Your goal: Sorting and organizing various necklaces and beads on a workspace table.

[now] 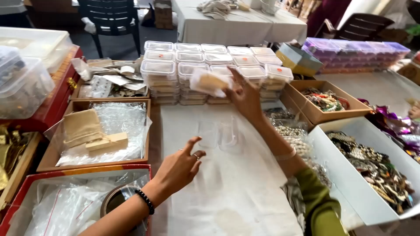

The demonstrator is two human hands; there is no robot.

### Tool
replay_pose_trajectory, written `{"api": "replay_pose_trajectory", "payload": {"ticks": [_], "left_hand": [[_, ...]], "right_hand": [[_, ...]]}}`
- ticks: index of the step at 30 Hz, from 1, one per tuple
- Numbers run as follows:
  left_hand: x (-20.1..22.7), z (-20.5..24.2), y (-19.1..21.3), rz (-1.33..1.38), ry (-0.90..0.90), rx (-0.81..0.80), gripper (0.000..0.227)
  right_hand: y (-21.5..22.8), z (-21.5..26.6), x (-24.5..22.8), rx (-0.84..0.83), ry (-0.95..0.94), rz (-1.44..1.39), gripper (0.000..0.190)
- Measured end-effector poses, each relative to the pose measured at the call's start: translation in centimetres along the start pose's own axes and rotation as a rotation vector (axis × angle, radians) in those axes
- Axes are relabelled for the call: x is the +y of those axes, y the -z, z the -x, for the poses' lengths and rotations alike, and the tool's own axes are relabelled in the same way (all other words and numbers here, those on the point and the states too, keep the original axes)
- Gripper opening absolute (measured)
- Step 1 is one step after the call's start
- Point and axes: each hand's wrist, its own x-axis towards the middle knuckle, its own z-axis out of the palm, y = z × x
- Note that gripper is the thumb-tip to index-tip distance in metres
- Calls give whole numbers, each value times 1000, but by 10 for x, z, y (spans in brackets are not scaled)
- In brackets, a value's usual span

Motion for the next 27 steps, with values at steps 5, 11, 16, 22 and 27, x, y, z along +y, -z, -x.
{"api": "replay_pose_trajectory", "payload": {"ticks": [5, 11, 16, 22, 27], "left_hand": [[-8, 4, -15, -44, -74, -129, 25], [-7, 10, -23, -119, -386, -118, 25], [-15, 17, -20, -169, -510, -10, 24], [-30, 18, -50, -119, -594, -2, 19], [-26, 19, -44, -187, -601, -11, 11]], "right_hand": [[-68, -118, 16, -146, -129, 34, 48], [-182, -200, 88, -30, 112, 164, 39], [-248, -220, 133, 113, 207, 185, 35], [-244, -214, 119, -250, -45, 345, 29], [-239, -220, 110, -454, -212, 457, 43]]}}
